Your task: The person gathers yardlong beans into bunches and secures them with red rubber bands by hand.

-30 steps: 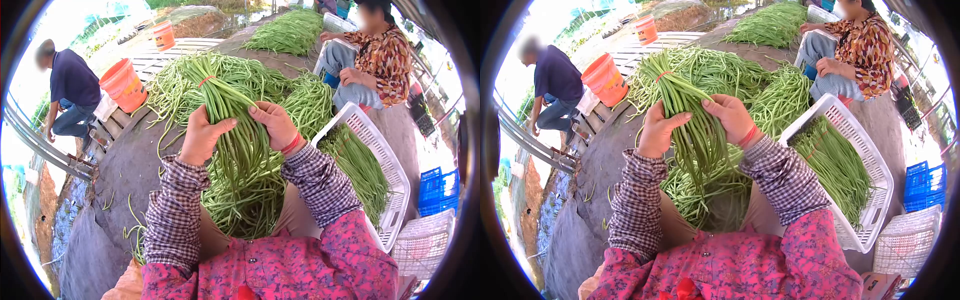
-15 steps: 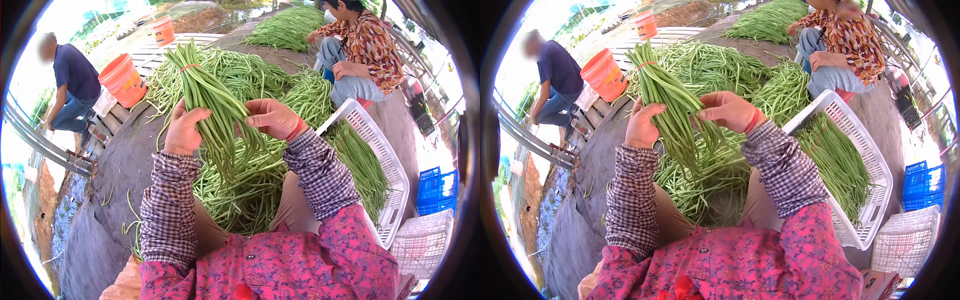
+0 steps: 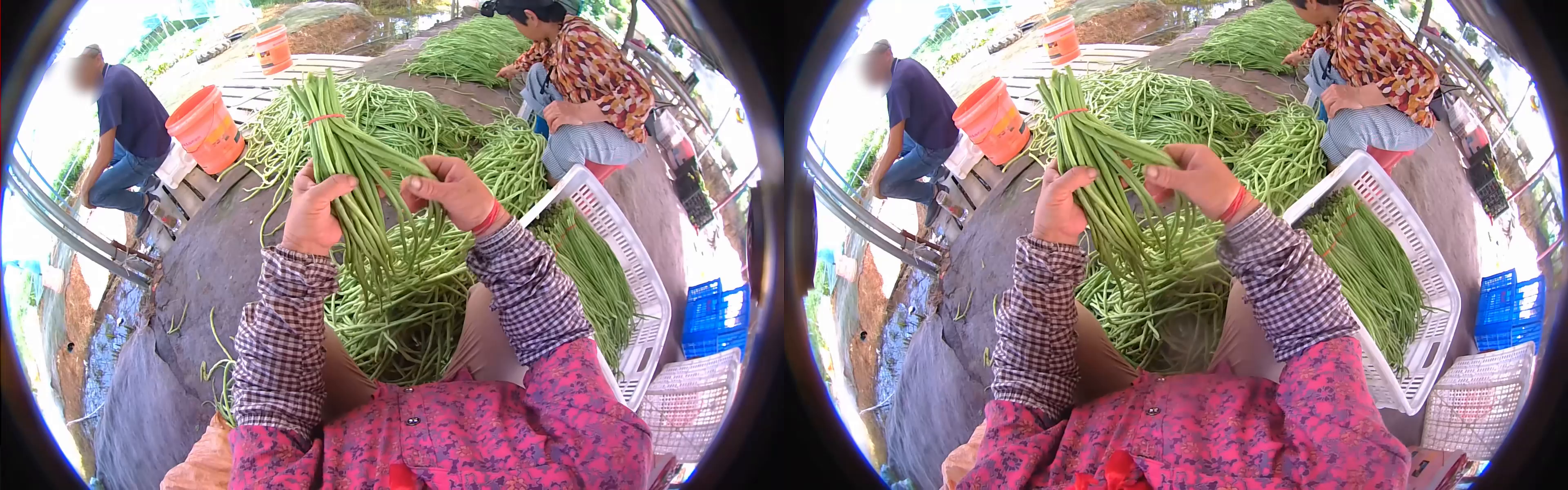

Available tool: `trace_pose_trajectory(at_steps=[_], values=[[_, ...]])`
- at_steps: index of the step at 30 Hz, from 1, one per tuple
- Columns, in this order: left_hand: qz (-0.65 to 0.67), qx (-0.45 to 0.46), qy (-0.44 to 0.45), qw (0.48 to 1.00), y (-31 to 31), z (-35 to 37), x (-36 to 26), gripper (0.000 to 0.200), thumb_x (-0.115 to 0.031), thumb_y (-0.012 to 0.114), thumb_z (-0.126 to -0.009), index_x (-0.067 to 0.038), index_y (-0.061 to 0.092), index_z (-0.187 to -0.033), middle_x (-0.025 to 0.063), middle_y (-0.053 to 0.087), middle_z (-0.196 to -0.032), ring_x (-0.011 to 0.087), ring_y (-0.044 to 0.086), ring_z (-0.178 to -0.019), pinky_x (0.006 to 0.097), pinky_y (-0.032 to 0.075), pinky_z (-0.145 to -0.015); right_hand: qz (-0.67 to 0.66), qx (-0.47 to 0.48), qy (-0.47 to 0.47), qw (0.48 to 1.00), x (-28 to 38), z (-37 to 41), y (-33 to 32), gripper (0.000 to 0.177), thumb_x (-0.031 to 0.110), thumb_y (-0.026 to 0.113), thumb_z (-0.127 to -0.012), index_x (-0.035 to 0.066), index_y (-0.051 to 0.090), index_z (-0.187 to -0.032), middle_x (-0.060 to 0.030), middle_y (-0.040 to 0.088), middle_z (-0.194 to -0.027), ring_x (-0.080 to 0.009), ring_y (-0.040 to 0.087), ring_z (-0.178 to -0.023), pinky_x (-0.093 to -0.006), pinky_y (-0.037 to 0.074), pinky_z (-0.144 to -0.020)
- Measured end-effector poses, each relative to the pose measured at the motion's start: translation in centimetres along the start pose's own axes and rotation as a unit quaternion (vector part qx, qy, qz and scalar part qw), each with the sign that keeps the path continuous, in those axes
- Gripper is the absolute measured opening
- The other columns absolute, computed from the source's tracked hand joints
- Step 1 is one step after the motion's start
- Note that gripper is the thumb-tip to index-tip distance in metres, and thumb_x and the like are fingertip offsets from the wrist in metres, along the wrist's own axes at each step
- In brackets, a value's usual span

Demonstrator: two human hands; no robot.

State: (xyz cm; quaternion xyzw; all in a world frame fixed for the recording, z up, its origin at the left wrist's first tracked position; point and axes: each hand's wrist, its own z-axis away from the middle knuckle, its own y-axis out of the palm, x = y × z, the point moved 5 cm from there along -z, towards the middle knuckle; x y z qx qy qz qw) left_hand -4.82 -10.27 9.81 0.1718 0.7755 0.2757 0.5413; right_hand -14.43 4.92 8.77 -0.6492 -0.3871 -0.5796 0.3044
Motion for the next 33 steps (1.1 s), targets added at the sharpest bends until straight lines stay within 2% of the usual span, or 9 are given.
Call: trace_pose_trajectory(at_steps=[5, 10, 13, 14, 17, 18, 22, 26, 33], values=[[0.058, 0.025, -0.022, 0.998, -1.2, -0.3, 0.3, 0.041, 0.001, 0.05, -0.076, 0.007, 0.049, -0.116, 0.0212, 0.062, -0.105, 0.0325, 0.063, -0.095, 0.0434, 0.054, -0.082, -0.036, -0.014, 0.004, 0.999, 0.9, 0.6, -1.6, 0.023, 0.011, 0.063, -0.087, -0.004, 0.058, -0.104, -0.0101, 0.066, -0.086, -0.0143, 0.065, -0.07, -0.0255, 0.053, -0.066], [0.137, 0.039, -0.009, 0.99, -1.1, -0.7, 0.1, 0.069, 0.001, 0.044, -0.067, 0.0, 0.034, -0.135, 0.0174, 0.044, -0.133, 0.039, 0.037, -0.128, 0.0539, 0.034, -0.105, 0.101, 0.066, 0.074, 0.99, 0.9, 1.5, -1.8, 0.033, 0.011, 0.067, -0.083, -0.003, 0.06, -0.112, -0.0071, 0.067, -0.092, -0.0107, 0.063, -0.075, -0.023, 0.05, -0.067], [0.157, 0.068, 0.004, 0.985, -0.2, -0.6, 0.0, 0.071, 0.001, 0.043, -0.066, -0.001, 0.033, -0.136, 0.0169, 0.043, -0.135, 0.0395, 0.035, -0.129, 0.0549, 0.032, -0.106, 0.092, 0.136, 0.089, 0.982, 0.3, 1.7, -1.6, 0.035, 0.012, 0.068, -0.082, -0.003, 0.06, -0.113, -0.0055, 0.068, -0.091, -0.0084, 0.061, -0.076, -0.0215, 0.049, -0.066], [0.161, 0.061, 0.005, 0.985, 0.1, -0.5, 0.0, 0.074, -0.001, 0.045, -0.065, -0.002, 0.031, -0.138, 0.0163, 0.04, -0.138, 0.0396, 0.032, -0.131, 0.056, 0.031, -0.107, 0.096, 0.16, 0.089, 0.978, 0.2, 1.6, -1.5, 0.045, 0.016, 0.069, -0.082, -0.003, 0.054, -0.12, -0.0089, 0.065, -0.102, -0.0131, 0.061, -0.088, -0.0253, 0.049, -0.078], [0.209, 0.086, 0.019, 0.974, 1.0, -0.5, -0.1, 0.076, -0.004, 0.046, -0.064, -0.003, 0.03, -0.139, 0.0163, 0.038, -0.14, 0.0397, 0.03, -0.132, 0.0561, 0.029, -0.108, 0.122, 0.07, -0.023, 0.99, 0.7, 0.9, -1.1, 0.056, 0.02, 0.071, -0.081, -0.002, 0.047, -0.127, -0.0129, 0.06, -0.115, -0.019, 0.056, -0.103, -0.0302, 0.045, -0.091], [0.197, 0.078, 0.026, 0.977, 1.3, -0.5, -0.1, 0.078, -0.007, 0.048, -0.064, -0.004, 0.029, -0.14, 0.0175, 0.036, -0.141, 0.0398, 0.029, -0.133, 0.0558, 0.028, -0.108, 0.091, 0.074, -0.013, 0.993, 0.4, 0.6, -0.7, 0.065, 0.023, 0.073, -0.079, -0.002, 0.042, -0.131, -0.014, 0.054, -0.124, -0.023, 0.051, -0.112, -0.0337, 0.04, -0.099], [0.219, 0.094, 0.053, 0.97, 2.1, -0.6, -0.2, 0.077, -0.011, 0.048, -0.066, -0.004, 0.029, -0.141, 0.0192, 0.033, -0.143, 0.0392, 0.026, -0.135, 0.0533, 0.028, -0.109, -0.006, 0.208, 0.07, 0.976, -2.3, 0.9, 3.3, 0.057, 0.02, 0.072, -0.08, -0.005, 0.048, -0.125, -0.0129, 0.059, -0.118, -0.0198, 0.054, -0.109, -0.0343, 0.043, -0.094], [0.199, 0.102, 0.059, 0.973, 0.7, -0.5, -0.8, 0.078, -0.013, 0.049, -0.067, -0.006, 0.027, -0.142, 0.0199, 0.029, -0.145, 0.0398, 0.026, -0.135, 0.0524, 0.028, -0.109, -0.184, 0.167, 0.096, 0.964, -2.7, 1.0, 3.7, 0.044, 0.01, 0.066, -0.082, -0.003, 0.051, -0.122, -0.011, 0.061, -0.114, -0.0197, 0.058, -0.102, -0.0343, 0.045, -0.091], [0.152, 0.095, 0.047, 0.983, 0.4, 0.1, -1.2, 0.077, -0.011, 0.048, -0.067, -0.006, 0.027, -0.141, 0.0216, 0.03, -0.144, 0.0414, 0.031, -0.132, 0.0535, 0.03, -0.108, -0.277, 0.114, 0.107, 0.948, -1.8, 1.6, 3.4, 0.041, 0.008, 0.063, -0.084, -0.004, 0.051, -0.121, -0.0141, 0.06, -0.111, -0.0237, 0.061, -0.098, -0.0392, 0.051, -0.086]])
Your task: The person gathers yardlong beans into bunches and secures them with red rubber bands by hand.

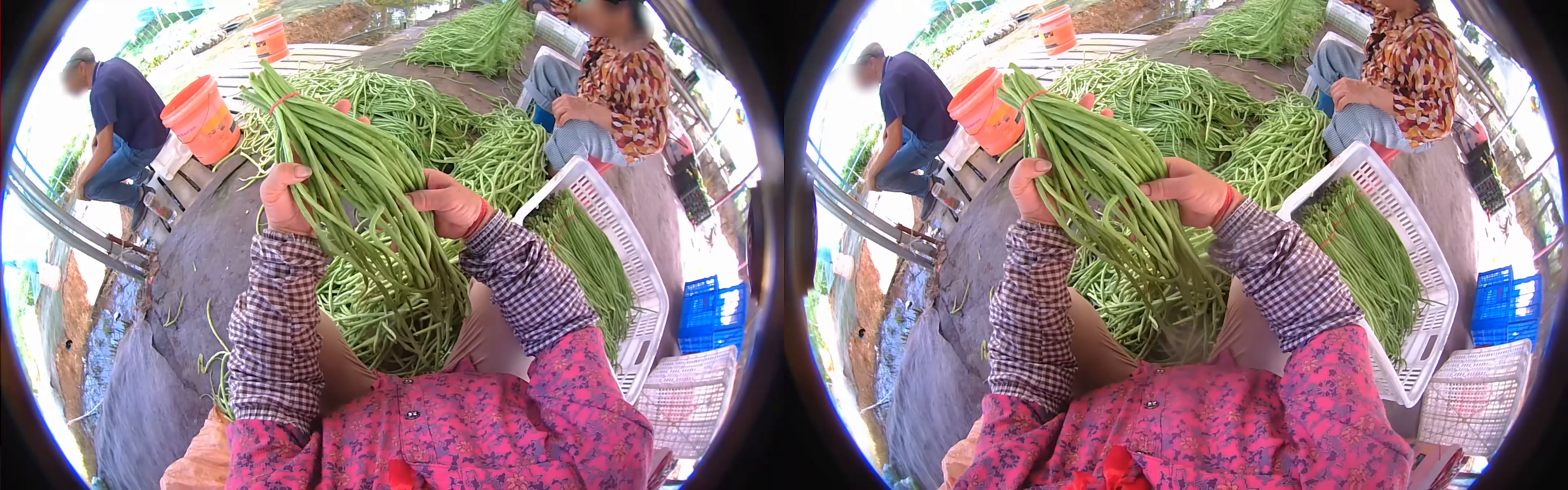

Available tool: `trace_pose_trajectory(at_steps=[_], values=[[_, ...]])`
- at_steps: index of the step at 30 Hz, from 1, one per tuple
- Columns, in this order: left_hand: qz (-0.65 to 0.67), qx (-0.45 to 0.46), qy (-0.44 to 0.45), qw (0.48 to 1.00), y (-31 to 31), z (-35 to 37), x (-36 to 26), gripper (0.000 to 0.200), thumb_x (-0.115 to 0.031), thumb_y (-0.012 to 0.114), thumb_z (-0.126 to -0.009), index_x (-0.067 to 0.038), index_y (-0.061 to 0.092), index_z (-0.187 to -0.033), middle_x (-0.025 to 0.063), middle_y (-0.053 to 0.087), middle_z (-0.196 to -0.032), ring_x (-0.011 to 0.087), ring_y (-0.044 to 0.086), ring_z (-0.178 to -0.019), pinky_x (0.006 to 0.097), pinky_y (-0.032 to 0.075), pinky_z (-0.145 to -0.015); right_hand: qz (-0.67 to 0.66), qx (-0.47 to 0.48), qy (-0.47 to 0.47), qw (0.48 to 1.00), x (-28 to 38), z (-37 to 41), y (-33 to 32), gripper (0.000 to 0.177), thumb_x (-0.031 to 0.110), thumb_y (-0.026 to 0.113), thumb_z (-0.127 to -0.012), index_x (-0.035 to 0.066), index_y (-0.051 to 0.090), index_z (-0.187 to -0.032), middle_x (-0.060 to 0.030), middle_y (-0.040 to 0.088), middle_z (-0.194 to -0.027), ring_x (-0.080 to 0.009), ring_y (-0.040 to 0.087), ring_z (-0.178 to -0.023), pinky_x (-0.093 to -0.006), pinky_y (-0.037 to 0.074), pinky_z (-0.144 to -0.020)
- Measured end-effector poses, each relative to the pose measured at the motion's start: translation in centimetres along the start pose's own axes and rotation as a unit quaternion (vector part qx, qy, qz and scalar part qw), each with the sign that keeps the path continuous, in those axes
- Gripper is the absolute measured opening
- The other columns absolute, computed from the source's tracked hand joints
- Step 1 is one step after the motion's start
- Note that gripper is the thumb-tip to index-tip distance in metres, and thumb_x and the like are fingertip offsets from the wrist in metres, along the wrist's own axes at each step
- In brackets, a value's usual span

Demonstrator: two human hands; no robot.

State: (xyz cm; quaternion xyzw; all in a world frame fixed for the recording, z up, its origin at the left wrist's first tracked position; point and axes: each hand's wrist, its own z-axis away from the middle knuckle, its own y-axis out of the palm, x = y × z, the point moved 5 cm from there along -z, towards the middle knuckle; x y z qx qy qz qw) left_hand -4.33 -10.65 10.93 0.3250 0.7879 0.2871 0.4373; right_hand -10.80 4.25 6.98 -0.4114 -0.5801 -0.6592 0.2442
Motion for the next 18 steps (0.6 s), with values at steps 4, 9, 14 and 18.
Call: trace_pose_trajectory(at_steps=[4, 9, 14, 18], values=[[-0.05, -0.009, -0.024, 0.998, -0.7, 0.0, 0.0, 0.077, -0.008, 0.053, -0.066, -0.001, 0.027, -0.139, 0.0221, 0.034, -0.142, 0.0404, 0.041, -0.125, 0.0507, 0.037, -0.104, -0.007, -0.003, 0.0, 1.0, -0.3, 0.1, -0.4, 0.043, 0.008, 0.061, -0.085, -0.003, 0.046, -0.124, -0.0143, 0.06, -0.109, -0.0248, 0.062, -0.095, -0.0427, 0.056, -0.08], [-0.007, -0.043, 0.0, 0.999, -0.5, -0.3, 0.8, 0.033, 0.001, 0.053, -0.083, 0.003, 0.049, -0.116, 0.0151, 0.056, -0.113, 0.0384, 0.048, -0.119, 0.0517, 0.045, -0.096, 0.033, -0.002, 0.014, 0.999, -0.3, 0.1, -0.9, 0.059, 0.017, 0.065, -0.083, -0.002, 0.035, -0.131, -0.0147, 0.054, -0.118, -0.0237, 0.06, -0.1, -0.0432, 0.052, -0.085], [-0.012, -0.071, -0.018, 0.997, -1.1, -0.6, 1.3, 0.027, -0.001, 0.054, -0.084, 0.002, 0.051, -0.111, 0.0127, 0.057, -0.106, 0.0362, 0.053, -0.113, 0.0524, 0.049, -0.091, 0.136, -0.035, -0.045, 0.989, -0.6, -0.2, -0.1, 0.063, 0.017, 0.071, -0.079, -0.004, 0.039, -0.129, -0.0113, 0.055, -0.119, -0.0188, 0.055, -0.107, -0.0334, 0.043, -0.095], [-0.032, -0.075, 0.006, 0.997, -0.8, -0.6, 1.4, 0.027, 0.0, 0.055, -0.084, 0.002, 0.051, -0.111, 0.0125, 0.058, -0.105, 0.0335, 0.057, -0.108, 0.052, 0.049, -0.091, 0.384, -0.005, 0.005, 0.923, -1.1, 0.0, 0.2, 0.059, 0.008, 0.072, -0.074, -0.002, 0.045, -0.125, -0.0079, 0.059, -0.113, -0.0151, 0.054, -0.103, -0.0317, 0.044, -0.092]])
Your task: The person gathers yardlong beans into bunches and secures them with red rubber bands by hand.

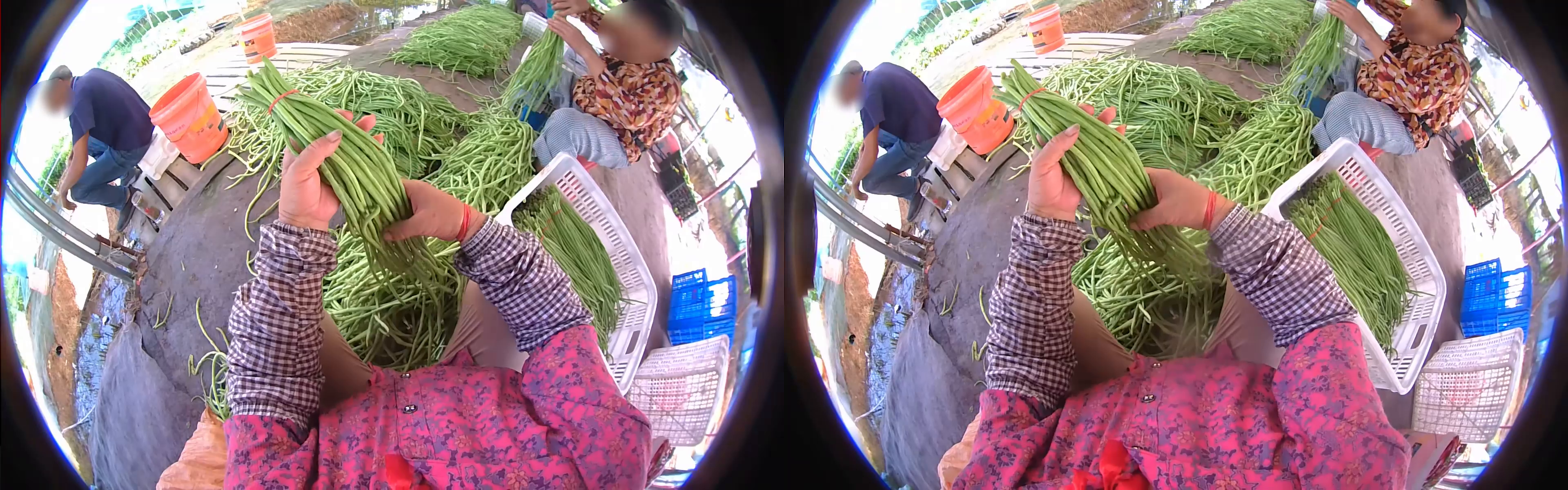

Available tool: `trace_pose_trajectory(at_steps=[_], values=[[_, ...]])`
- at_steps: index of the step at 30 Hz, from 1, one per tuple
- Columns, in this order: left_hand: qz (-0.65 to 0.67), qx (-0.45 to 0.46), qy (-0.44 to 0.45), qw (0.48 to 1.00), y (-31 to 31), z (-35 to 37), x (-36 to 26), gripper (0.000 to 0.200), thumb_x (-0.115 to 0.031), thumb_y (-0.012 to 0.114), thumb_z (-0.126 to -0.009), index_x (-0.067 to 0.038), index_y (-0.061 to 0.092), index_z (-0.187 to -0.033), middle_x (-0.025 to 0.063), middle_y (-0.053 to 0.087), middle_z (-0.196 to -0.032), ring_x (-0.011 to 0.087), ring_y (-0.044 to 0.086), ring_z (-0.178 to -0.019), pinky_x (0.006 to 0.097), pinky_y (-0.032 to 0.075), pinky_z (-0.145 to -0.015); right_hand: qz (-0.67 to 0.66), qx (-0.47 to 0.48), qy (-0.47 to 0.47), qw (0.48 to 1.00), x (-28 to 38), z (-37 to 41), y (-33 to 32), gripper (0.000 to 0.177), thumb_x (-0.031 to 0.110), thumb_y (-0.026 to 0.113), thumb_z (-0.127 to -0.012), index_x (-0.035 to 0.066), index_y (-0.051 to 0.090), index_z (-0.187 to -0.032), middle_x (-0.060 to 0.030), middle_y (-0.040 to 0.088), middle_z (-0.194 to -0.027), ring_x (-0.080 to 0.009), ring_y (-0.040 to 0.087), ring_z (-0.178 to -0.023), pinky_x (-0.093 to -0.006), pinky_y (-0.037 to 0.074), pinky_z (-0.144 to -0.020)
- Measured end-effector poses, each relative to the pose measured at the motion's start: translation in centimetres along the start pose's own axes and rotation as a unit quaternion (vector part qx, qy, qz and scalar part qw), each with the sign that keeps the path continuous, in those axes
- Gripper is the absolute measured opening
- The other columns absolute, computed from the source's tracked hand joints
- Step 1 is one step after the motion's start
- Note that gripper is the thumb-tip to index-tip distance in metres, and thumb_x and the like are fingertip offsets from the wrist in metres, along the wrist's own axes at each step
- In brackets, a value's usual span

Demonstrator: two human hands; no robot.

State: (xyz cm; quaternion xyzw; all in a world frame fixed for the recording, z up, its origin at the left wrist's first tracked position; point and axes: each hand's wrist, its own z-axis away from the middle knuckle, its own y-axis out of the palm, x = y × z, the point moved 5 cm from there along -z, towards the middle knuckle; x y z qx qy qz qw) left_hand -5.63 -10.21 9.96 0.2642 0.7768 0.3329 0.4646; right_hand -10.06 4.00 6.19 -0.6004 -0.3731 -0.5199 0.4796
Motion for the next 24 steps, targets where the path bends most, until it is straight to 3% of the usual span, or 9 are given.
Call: trace_pose_trajectory(at_steps=[1, 4, 5, 10, 13, 16, 17, 21, 24], values=[[0.006, -0.006, 0.002, 1.0, -0.1, 0.0, -0.1, 0.027, 0.001, 0.055, -0.084, 0.003, 0.051, -0.111, 0.0128, 0.058, -0.105, 0.0331, 0.057, -0.107, 0.052, 0.049, -0.091, 0.051, -0.002, -0.008, 0.999, -0.6, 0.1, 0.0, 0.053, 0.005, 0.07, -0.071, 0.0, 0.05, -0.12, -0.0051, 0.062, -0.104, -0.0128, 0.055, -0.096, -0.0299, 0.044, -0.088], [-0.024, 0.016, -0.002, 1.0, 0.6, 0.3, -0.1, 0.028, 0.0, 0.056, -0.083, 0.003, 0.051, -0.11, 0.0138, 0.058, -0.106, 0.0317, 0.059, -0.103, 0.0513, 0.051, -0.088, 0.077, 0.066, 0.117, 0.988, -2.2, 1.5, -0.6, 0.059, 0.002, 0.069, -0.071, 0.0, 0.046, -0.125, -0.0056, 0.06, -0.111, -0.0134, 0.054, -0.1, -0.0292, 0.043, -0.09], [-0.03, 0.027, -0.016, 0.999, 1.0, 0.4, 0.2, 0.028, 0.0, 0.056, -0.083, 0.003, 0.051, -0.111, 0.0139, 0.058, -0.106, 0.0316, 0.059, -0.103, 0.051, 0.052, -0.087, -0.058, 0.107, 0.057, 0.991, -1.6, 2.3, -0.5, 0.073, 0.014, 0.077, -0.069, 0.002, 0.041, -0.132, -0.0064, 0.056, -0.118, -0.0161, 0.053, -0.106, -0.0282, 0.042, -0.092], [-0.088, 0.113, -0.132, 0.981, 2.7, 1.0, 1.6, 0.039, -0.002, 0.06, -0.08, 0.002, 0.048, -0.116, 0.0163, 0.058, -0.11, 0.0292, 0.061, -0.097, 0.047, 0.053, -0.085, -0.119, -0.094, -0.061, 0.987, 2.2, 2.5, -7.4, 0.106, 0.06, 0.073, -0.065, 0.0, 0.027, -0.14, -0.0159, 0.048, -0.128, -0.0294, 0.039, -0.125, -0.0468, 0.027, -0.106], [-0.101, 0.161, -0.222, 0.956, 4.1, 1.9, 4.3, 0.041, -0.003, 0.064, -0.076, 0.001, 0.05, -0.114, 0.0163, 0.061, -0.102, 0.0279, 0.063, -0.09, 0.0397, 0.055, -0.078, -0.141, 0.005, -0.081, 0.987, 6.6, 0.7, -5.7, 0.083, 0.047, 0.073, -0.074, 0.0, 0.039, -0.133, -0.0163, 0.052, -0.124, -0.0277, 0.046, -0.12, -0.0445, 0.036, -0.102], [-0.132, 0.207, -0.258, 0.935, 4.8, 2.6, 5.8, 0.04, -0.002, 0.068, -0.071, 0.001, 0.054, -0.109, 0.015, 0.063, -0.095, 0.0274, 0.064, -0.087, 0.0359, 0.053, -0.075, -0.121, -0.078, -0.098, 0.985, 8.0, -0.2, -4.5, 0.059, 0.039, 0.066, -0.083, 0.003, 0.048, -0.125, -0.0157, 0.054, -0.124, -0.0277, 0.05, -0.116, -0.0414, 0.044, -0.094], [-0.134, 0.23, -0.252, 0.93, 4.8, 2.8, 6.3, 0.04, -0.002, 0.069, -0.071, 0.001, 0.054, -0.108, 0.0149, 0.063, -0.095, 0.0273, 0.064, -0.086, 0.0359, 0.053, -0.075, -0.17, -0.134, -0.135, 0.967, 9.7, 0.5, -3.7, 0.038, 0.018, 0.064, -0.086, -0.001, 0.054, -0.117, -0.0144, 0.063, -0.107, -0.022, 0.061, -0.098, -0.0347, 0.051, -0.083], [-0.18, 0.278, -0.3, 0.895, 5.8, 4.1, 9.5, 0.037, -0.007, 0.072, -0.069, 0.0, 0.056, -0.102, 0.0124, 0.065, -0.086, 0.0253, 0.065, -0.081, 0.0353, 0.051, -0.076, -0.208, -0.187, -0.196, 0.94, 14.4, 3.9, -4.8, 0.03, 0.016, 0.065, -0.085, -0.001, 0.057, -0.108, -0.0145, 0.063, -0.106, -0.0212, 0.064, -0.091, -0.0325, 0.052, -0.082], [-0.185, 0.32, -0.318, 0.873, 7.6, 4.8, 11.8, 0.031, -0.008, 0.073, -0.069, -0.001, 0.057, -0.096, 0.0109, 0.065, -0.083, 0.0236, 0.065, -0.077, 0.0344, 0.052, -0.071, -0.191, -0.28, -0.186, 0.922, 18.0, 8.2, -5.4, 0.024, 0.026, 0.058, -0.091, 0.003, 0.059, -0.093, -0.0056, 0.062, -0.075, -0.0174, 0.062, -0.066, -0.0302, 0.053, -0.061]])
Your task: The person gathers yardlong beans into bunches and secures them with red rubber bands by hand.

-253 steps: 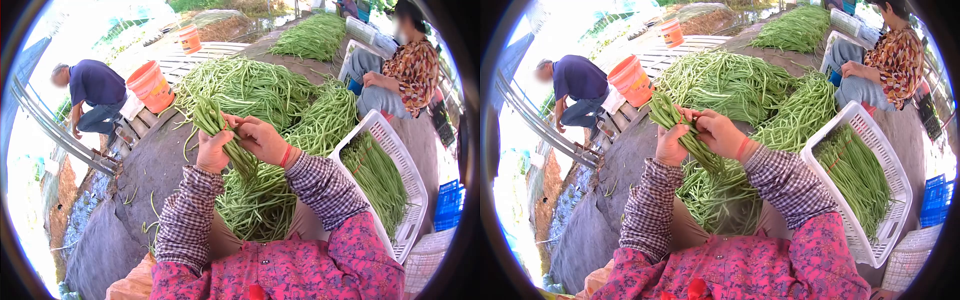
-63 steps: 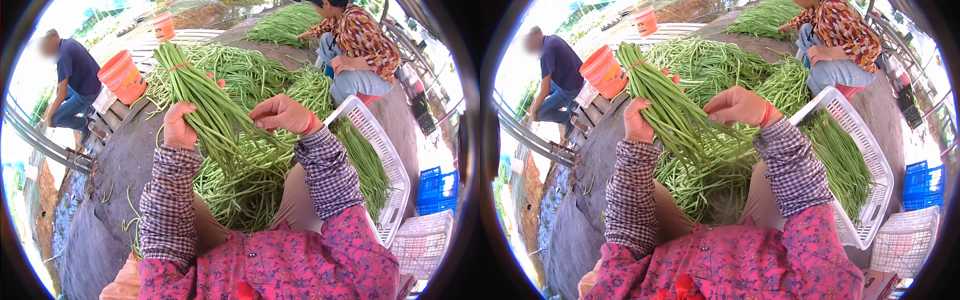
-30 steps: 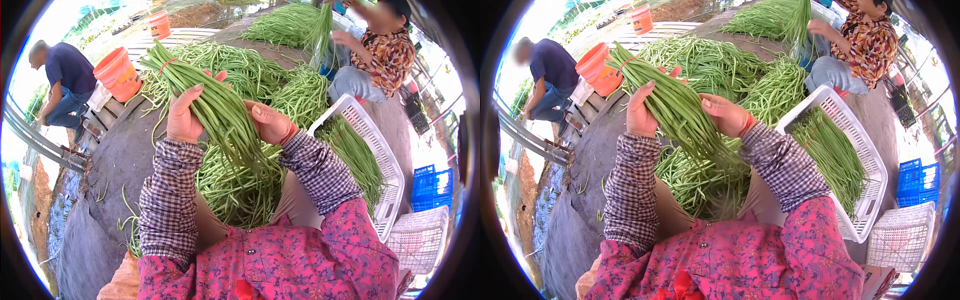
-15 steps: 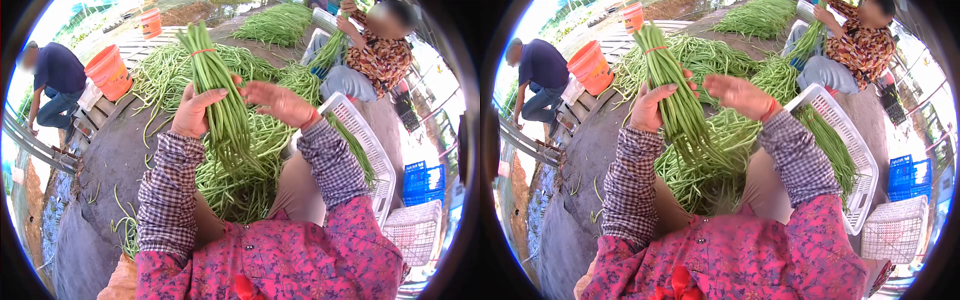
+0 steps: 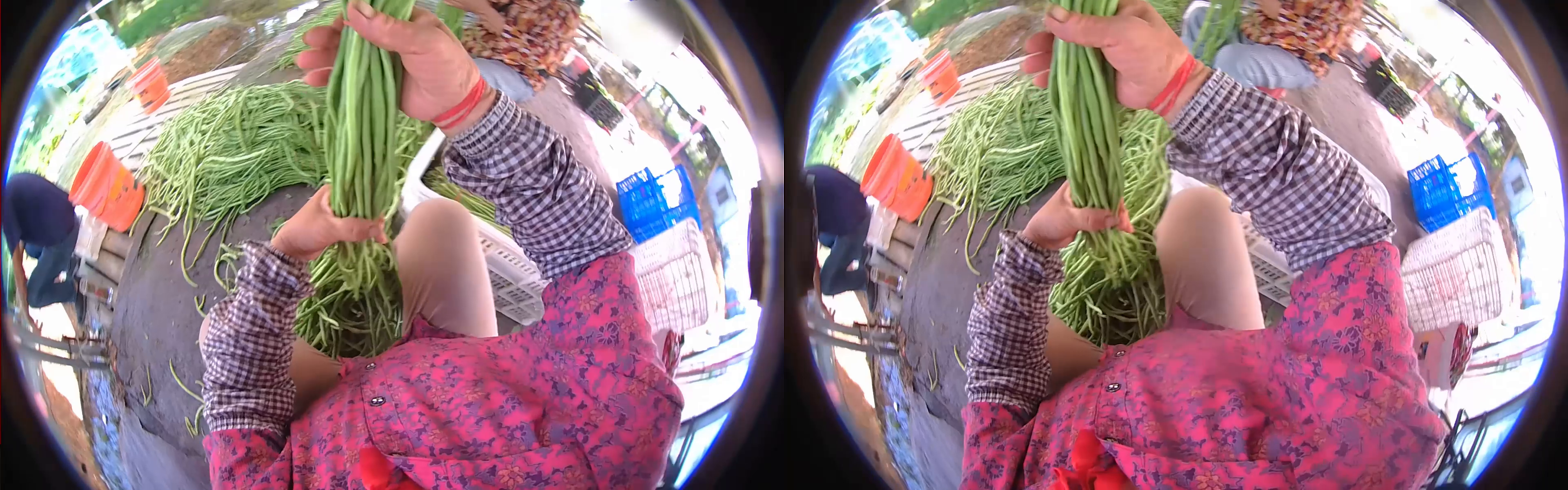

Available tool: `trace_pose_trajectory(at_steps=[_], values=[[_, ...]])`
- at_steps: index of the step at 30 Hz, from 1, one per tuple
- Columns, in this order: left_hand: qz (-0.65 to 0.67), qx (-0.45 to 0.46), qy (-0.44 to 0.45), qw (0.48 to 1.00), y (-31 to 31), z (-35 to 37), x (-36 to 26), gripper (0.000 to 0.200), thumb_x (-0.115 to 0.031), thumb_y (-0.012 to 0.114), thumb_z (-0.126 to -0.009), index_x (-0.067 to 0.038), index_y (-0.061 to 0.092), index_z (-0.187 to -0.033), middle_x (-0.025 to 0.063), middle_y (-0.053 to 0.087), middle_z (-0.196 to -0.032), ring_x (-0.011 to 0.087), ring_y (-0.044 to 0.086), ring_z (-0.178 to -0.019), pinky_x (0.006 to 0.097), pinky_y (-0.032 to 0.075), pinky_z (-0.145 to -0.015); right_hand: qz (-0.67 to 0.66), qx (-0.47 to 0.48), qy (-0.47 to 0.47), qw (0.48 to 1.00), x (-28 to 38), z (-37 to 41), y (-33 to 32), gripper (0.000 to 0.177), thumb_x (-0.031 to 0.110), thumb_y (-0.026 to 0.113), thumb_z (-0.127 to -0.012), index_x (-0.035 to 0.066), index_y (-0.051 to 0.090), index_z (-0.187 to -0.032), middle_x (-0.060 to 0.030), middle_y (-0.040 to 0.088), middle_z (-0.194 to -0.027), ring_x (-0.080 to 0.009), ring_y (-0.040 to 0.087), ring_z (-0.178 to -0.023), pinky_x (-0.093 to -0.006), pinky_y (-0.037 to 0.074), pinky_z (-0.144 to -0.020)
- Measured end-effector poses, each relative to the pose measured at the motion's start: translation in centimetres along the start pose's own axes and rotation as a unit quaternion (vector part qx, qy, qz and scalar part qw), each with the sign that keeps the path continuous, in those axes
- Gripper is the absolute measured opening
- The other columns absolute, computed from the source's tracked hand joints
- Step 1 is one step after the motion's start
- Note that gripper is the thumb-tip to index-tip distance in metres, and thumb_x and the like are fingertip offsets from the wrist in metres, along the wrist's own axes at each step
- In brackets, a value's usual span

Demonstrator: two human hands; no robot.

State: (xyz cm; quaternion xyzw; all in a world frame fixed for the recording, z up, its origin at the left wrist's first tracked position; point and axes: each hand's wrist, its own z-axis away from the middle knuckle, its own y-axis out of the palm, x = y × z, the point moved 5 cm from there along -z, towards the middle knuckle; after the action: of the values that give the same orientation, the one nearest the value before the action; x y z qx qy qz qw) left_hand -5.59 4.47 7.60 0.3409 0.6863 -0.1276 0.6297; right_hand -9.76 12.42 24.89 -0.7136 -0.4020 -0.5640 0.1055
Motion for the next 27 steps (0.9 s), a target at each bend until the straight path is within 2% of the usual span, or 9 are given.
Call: trace_pose_trajectory(at_steps=[3, 6, 10, 13, 18, 20, 21, 25, 27], values=[[0.015, -0.05, -0.062, 0.997, 0.9, 0.0, -1.1, 0.034, -0.004, 0.077, -0.068, 0.0, 0.058, -0.096, 0.0095, 0.064, -0.083, 0.0198, 0.064, -0.073, 0.0328, 0.052, -0.067, 0.068, 0.009, -0.086, 0.994, 3.2, 0.5, -1.1, 0.025, 0.021, 0.064, -0.087, 0.0, 0.061, -0.099, -0.0086, 0.064, -0.082, -0.0191, 0.065, -0.07, -0.0322, 0.054, -0.06], [-0.23, -0.131, 0.064, 0.962, 2.3, -4.7, -2.2, 0.032, -0.005, 0.077, -0.07, 0.003, 0.062, -0.097, 0.0064, 0.066, -0.081, 0.0164, 0.064, -0.07, 0.0298, 0.053, -0.065, 0.118, -0.085, -0.162, 0.976, 7.8, 3.0, -4.1, 0.018, 0.017, 0.066, -0.084, 0.002, 0.061, -0.095, -0.0066, 0.062, -0.077, -0.018, 0.063, -0.066, -0.0328, 0.054, -0.058], [-0.503, -0.303, 0.205, 0.783, 2.6, -10.2, -5.2, 0.036, -0.015, 0.077, -0.066, -0.001, 0.064, -0.097, 0.0121, 0.068, -0.079, 0.0171, 0.065, -0.066, 0.0296, 0.052, -0.065, 0.05, -0.165, -0.234, 0.957, 12.8, 7.2, -7.3, 0.01, 0.014, 0.063, -0.084, 0.005, 0.06, -0.088, -0.0039, 0.057, -0.069, -0.0185, 0.058, -0.059, -0.0345, 0.054, -0.058], [-0.42, -0.222, 0.232, 0.849, 2.7, -13.9, -4.5, 0.031, -0.01, 0.075, -0.068, 0.0, 0.064, -0.096, 0.0096, 0.067, -0.076, 0.0159, 0.063, -0.063, 0.0284, 0.052, -0.059, 0.013, -0.149, -0.236, 0.96, 15.2, 9.4, -8.3, 0.011, 0.016, 0.059, -0.087, 0.005, 0.059, -0.088, -0.004, 0.057, -0.069, -0.0187, 0.058, -0.059, -0.0352, 0.053, -0.058], [-0.092, 0.024, 0.002, 0.995, 9.1, -18.6, 2.4, 0.02, -0.004, 0.073, -0.073, 0.002, 0.063, -0.088, 0.0029, 0.061, -0.072, 0.0087, 0.057, -0.057, 0.0223, 0.048, -0.051, 0.111, -0.236, -0.25, 0.932, 19.1, 12.6, -14.7, 0.013, 0.018, 0.059, -0.088, 0.006, 0.06, -0.091, -0.0028, 0.057, -0.071, -0.0171, 0.057, -0.058, -0.0328, 0.052, -0.056], [-0.241, 0.03, 0.011, 0.97, 12.5, -20.9, 5.9, 0.018, -0.005, 0.073, -0.072, 0.002, 0.062, -0.083, -0.0003, 0.058, -0.068, 0.0103, 0.057, -0.062, 0.0244, 0.047, -0.053, 0.306, -0.308, -0.336, 0.836, 21.2, 14.8, -14.0, 0.017, 0.022, 0.065, -0.087, 0.007, 0.059, -0.087, -0.0006, 0.055, -0.069, -0.0125, 0.055, -0.057, -0.0267, 0.048, -0.053], [-0.286, 0.083, -0.016, 0.955, 13.7, -21.9, 8.5, 0.033, -0.017, 0.076, -0.068, 0.001, 0.058, -0.09, 0.0073, 0.062, -0.077, 0.0182, 0.061, -0.072, 0.0333, 0.049, -0.065, 0.295, -0.246, -0.316, 0.868, 23.1, 15.4, -15.6, 0.018, 0.023, 0.067, -0.085, 0.007, 0.059, -0.087, -0.0006, 0.055, -0.069, -0.0115, 0.054, -0.056, -0.0251, 0.046, -0.051], [-0.58, 0.322, -0.136, 0.736, 14.6, -19.6, 15.7, 0.067, -0.028, 0.074, -0.072, 0.003, 0.043, -0.123, 0.0219, 0.055, -0.117, 0.0317, 0.055, -0.108, 0.0386, 0.042, -0.093, 0.571, -0.311, -0.34, 0.679, 29.4, 21.2, -15.5, 0.014, 0.014, 0.066, -0.084, 0.003, 0.058, -0.087, -0.0025, 0.055, -0.062, -0.012, 0.054, -0.052, -0.024, 0.046, -0.05], [-0.536, 0.322, -0.062, 0.778, 15.2, -18.8, 13.1, 0.065, -0.025, 0.073, -0.071, 0.004, 0.045, -0.123, 0.0221, 0.055, -0.118, 0.0336, 0.055, -0.108, 0.0388, 0.043, -0.092, 0.64, -0.338, -0.226, 0.652, 31.1, 23.4, -17.8, 0.016, 0.014, 0.064, -0.084, 0.002, 0.059, -0.093, -0.0052, 0.059, -0.073, -0.013, 0.057, -0.064, -0.0247, 0.047, -0.058]])
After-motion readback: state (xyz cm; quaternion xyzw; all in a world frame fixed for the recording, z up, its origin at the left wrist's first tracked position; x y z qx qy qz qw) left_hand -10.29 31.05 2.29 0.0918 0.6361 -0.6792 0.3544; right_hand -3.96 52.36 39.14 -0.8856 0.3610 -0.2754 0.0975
